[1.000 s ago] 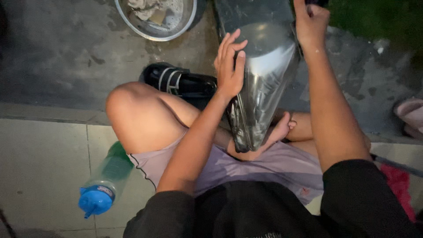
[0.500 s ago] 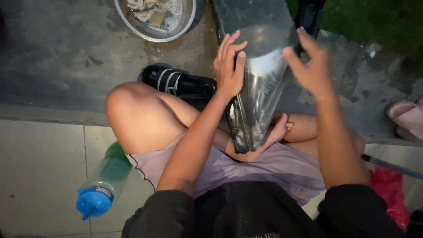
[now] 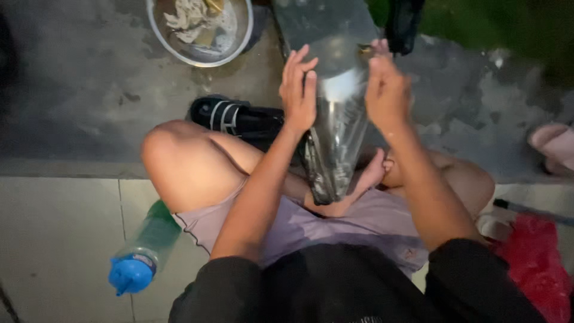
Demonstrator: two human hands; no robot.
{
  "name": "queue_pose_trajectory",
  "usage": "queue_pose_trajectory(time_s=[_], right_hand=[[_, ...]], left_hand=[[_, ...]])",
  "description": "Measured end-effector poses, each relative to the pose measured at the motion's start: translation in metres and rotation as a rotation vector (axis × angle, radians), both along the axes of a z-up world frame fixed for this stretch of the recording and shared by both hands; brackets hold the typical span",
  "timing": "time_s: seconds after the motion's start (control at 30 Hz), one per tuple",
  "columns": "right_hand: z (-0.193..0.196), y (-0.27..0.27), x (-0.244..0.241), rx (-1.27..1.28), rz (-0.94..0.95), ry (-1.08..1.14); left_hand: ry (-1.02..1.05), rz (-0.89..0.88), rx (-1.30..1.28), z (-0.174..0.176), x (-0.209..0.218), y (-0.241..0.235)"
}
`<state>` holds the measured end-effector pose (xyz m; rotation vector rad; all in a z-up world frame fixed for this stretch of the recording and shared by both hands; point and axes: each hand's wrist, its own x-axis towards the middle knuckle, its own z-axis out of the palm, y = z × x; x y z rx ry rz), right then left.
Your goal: The person sits cross-legged on the floor and scrubs a motorcycle front fender with a sponge and soapy water. They repeatedly wipe and scrub the fender's surface, occasionally dipping the sponge into a nearby bucket of soapy water.
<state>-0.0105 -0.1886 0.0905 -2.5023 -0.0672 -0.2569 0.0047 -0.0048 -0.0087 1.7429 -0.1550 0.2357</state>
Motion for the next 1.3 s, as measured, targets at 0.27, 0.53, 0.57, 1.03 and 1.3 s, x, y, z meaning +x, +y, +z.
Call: queue_pose_trajectory(time_s=[0.27,0.53,0.57,1.03,1.3], right_hand=[[0.011,0.025,-0.050,0.093,0.145,-0.144],[0.017,0.026,-0.050,-0.064,0.238,-0.225],[0.020,0.022,-0.048,-0.026,0.172,-0.214],[-0.011,-0.031,-0.021,0.377,-0.089,0.101],[0.006,-0.002,-0.012,0.149,-0.169,0.073]], left_hand=[[-0.007,-0.010,-0.062,0.002,-0.005,0.003],[-0.021,0.006,-0.054,0.005,-0.003,0.004],[-0.014,0.002,-0.057,0.003,-0.003,0.004],[0.022,-0.002,-0.057,0.003,-0.003,0.001],[0.038,0.004,-0.059,0.010,-0.003,0.001]])
